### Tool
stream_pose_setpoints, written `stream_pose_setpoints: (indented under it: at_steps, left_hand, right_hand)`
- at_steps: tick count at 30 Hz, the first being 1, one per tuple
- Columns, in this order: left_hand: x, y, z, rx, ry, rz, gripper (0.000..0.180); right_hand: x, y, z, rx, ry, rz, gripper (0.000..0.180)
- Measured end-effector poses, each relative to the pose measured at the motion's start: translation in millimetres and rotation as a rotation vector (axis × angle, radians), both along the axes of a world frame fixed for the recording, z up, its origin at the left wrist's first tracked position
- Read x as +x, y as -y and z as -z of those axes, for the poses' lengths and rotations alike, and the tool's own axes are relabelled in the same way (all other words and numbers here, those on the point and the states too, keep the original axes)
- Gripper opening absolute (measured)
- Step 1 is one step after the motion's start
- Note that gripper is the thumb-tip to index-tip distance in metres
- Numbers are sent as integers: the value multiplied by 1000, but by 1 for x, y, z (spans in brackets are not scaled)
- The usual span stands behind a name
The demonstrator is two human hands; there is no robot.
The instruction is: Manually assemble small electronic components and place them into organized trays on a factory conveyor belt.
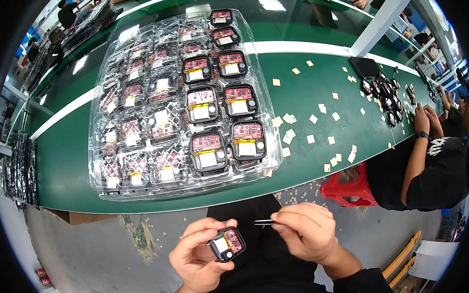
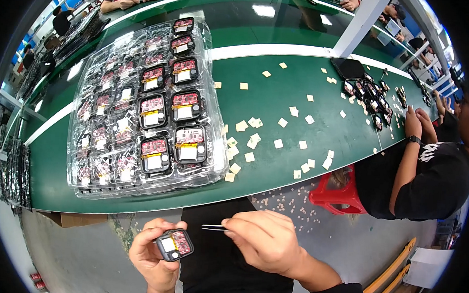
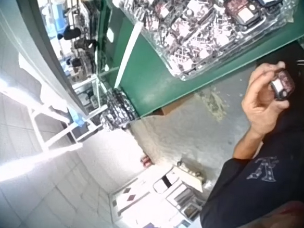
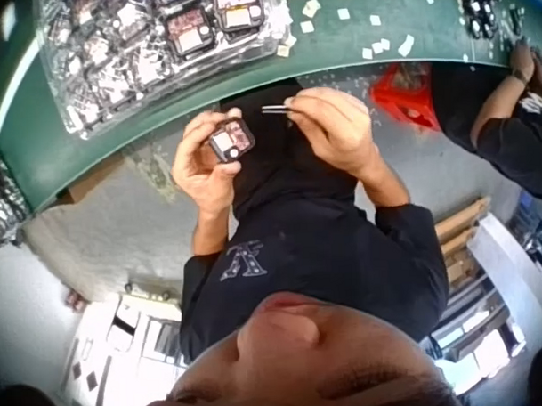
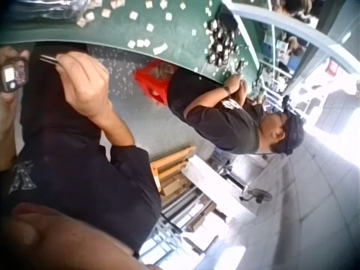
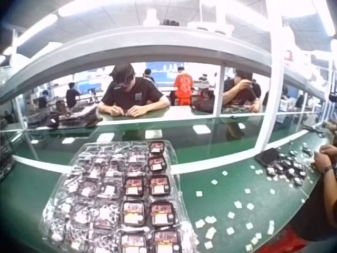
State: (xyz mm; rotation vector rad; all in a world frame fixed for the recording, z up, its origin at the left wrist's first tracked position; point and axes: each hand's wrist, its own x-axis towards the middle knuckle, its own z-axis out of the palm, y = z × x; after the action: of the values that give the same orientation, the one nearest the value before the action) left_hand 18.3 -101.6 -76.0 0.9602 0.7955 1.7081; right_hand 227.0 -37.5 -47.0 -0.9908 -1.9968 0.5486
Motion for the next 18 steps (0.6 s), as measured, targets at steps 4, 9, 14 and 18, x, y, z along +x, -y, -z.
stream_pose_setpoints:
  at_steps: [4, 9, 14, 18]
  left_hand:
    - [-24, -9, -23, 124, -336, -233, 77]
    - [-40, -58, -57, 399, -720, -436, 51]
    - [-56, -90, -81, 215, -1143, -533, 30]
    - [-52, -88, -88, 72, -1326, -464, 25]
  right_hand:
    - [14, -6, 4, -75, 8, 132, 20]
    - [22, -5, 4, -82, -18, 183, 20]
    - [23, -4, 5, -84, -23, 192, 22]
    - [28, -5, 9, -76, -34, 208, 22]
